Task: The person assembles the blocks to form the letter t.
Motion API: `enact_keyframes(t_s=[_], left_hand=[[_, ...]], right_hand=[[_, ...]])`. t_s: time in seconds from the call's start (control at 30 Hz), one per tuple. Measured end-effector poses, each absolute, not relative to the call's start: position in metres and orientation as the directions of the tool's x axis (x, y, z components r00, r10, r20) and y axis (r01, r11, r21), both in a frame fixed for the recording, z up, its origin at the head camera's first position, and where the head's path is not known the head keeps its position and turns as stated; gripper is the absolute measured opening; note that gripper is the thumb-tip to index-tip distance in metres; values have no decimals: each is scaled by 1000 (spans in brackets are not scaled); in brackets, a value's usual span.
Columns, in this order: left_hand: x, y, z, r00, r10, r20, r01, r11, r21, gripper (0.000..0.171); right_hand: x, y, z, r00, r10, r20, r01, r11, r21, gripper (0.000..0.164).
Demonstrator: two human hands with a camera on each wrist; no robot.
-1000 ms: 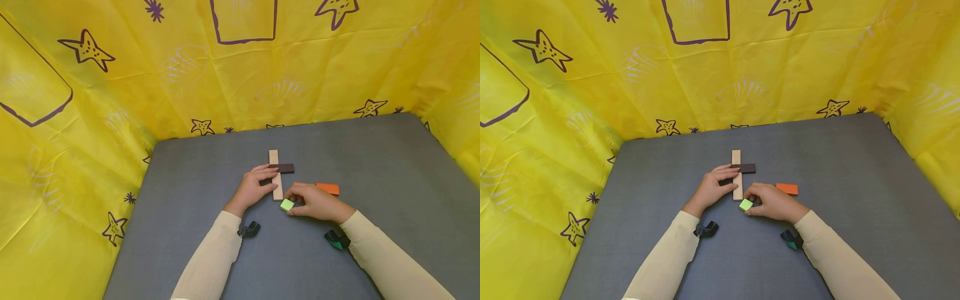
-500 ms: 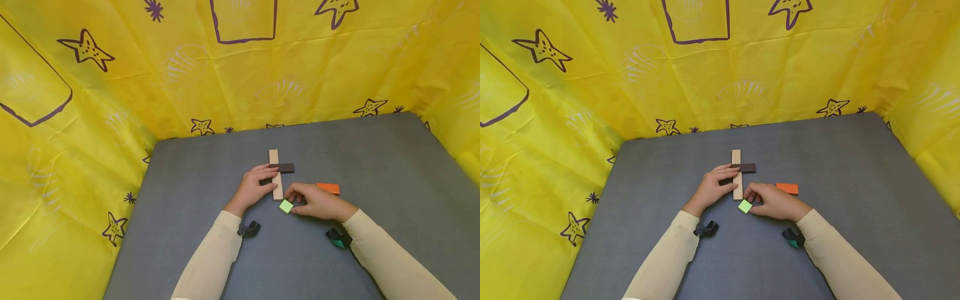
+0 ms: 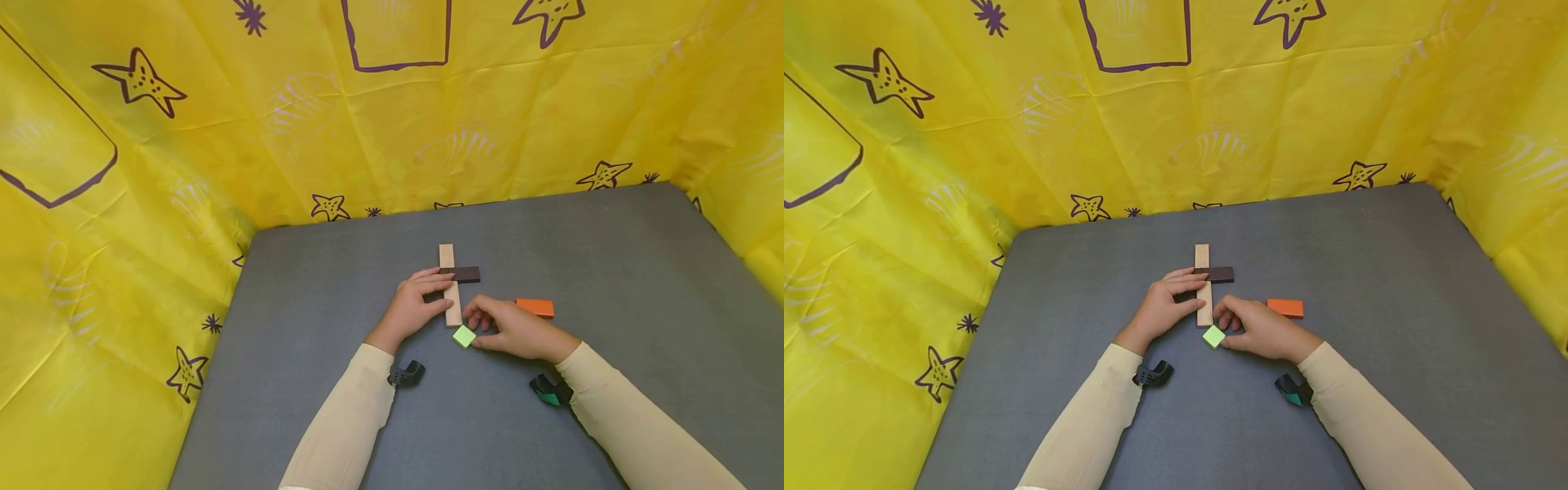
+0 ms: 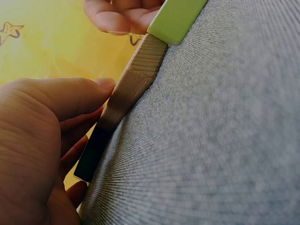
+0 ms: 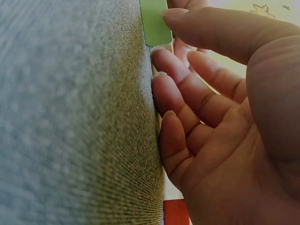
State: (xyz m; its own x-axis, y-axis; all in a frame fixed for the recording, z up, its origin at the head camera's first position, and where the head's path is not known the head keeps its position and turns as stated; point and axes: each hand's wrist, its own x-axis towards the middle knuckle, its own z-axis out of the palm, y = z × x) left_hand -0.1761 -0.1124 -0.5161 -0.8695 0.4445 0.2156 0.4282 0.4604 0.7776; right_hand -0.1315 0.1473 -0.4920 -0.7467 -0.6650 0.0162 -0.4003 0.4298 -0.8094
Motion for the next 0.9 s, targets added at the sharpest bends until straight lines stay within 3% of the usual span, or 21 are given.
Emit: enact_keyframes(t_s=[0.9], left_hand=[[-177, -113, -517, -864, 451, 224, 443, 469, 764, 41]], right_hand=[[-131, 144, -494, -751, -659, 42, -393, 396, -830, 39]])
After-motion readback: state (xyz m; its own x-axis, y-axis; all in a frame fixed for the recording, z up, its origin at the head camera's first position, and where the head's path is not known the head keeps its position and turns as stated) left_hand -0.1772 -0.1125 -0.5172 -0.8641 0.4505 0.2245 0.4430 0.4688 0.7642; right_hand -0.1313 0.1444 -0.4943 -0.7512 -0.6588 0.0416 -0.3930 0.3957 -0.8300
